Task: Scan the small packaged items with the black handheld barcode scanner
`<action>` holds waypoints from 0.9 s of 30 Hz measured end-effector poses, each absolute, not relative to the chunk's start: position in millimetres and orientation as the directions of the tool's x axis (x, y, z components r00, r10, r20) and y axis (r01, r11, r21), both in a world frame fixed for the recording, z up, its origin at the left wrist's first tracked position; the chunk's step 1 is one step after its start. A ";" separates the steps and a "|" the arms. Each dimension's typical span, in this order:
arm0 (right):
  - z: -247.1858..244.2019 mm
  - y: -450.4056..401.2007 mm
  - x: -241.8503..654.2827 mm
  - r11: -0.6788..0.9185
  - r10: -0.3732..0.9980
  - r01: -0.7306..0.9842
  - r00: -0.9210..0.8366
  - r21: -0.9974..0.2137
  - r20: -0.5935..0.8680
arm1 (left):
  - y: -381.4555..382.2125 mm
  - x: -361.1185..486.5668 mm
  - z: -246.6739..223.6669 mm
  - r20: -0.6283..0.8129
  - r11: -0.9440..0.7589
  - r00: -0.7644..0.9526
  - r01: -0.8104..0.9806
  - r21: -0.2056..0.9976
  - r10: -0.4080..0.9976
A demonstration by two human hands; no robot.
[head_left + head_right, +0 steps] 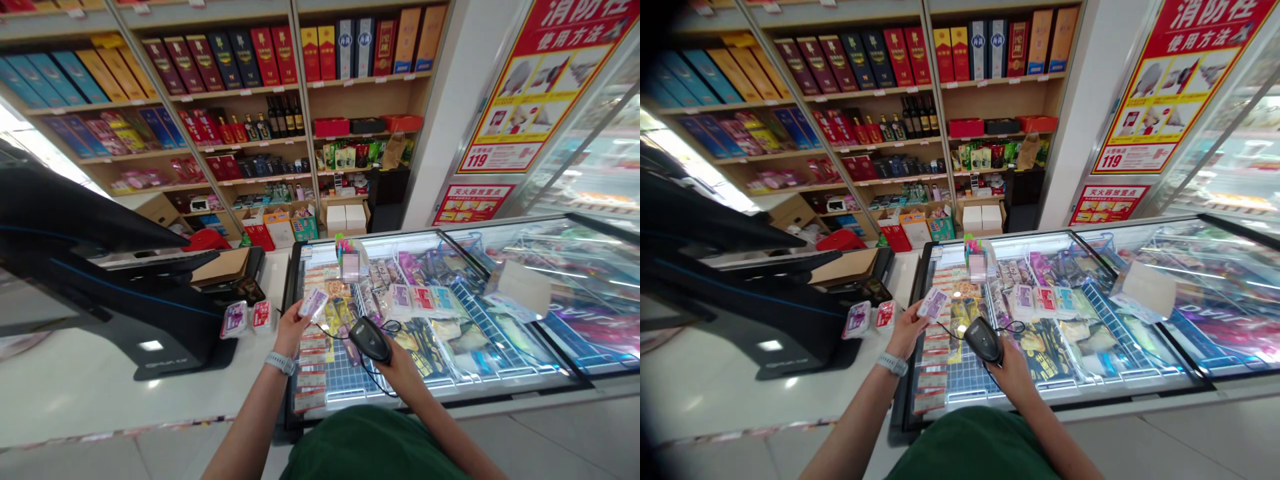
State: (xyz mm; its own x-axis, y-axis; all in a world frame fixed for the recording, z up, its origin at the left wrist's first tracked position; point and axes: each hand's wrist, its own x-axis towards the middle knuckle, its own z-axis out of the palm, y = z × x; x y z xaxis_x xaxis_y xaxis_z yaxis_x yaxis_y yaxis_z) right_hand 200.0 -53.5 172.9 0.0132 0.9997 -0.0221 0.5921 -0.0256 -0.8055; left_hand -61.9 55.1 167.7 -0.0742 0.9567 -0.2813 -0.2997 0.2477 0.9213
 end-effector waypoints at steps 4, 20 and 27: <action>174.2 -53.3 200.0 -0.027 1.000 0.600 0.019 -0.800 -0.019 | 57.0 -59.5 170.6 -0.220 0.195 -0.072 -0.253 0.948 0.973; 179.1 -51.4 199.9 -0.018 1.000 0.620 0.023 -0.784 -0.005 | 68.3 -57.3 173.3 -0.102 0.086 -0.064 -0.214 0.973 0.993; 181.7 -51.2 199.8 0.002 1.000 0.616 0.013 -0.788 0.012 | 73.6 -56.1 169.2 -0.104 0.086 -0.073 -0.219 0.972 0.992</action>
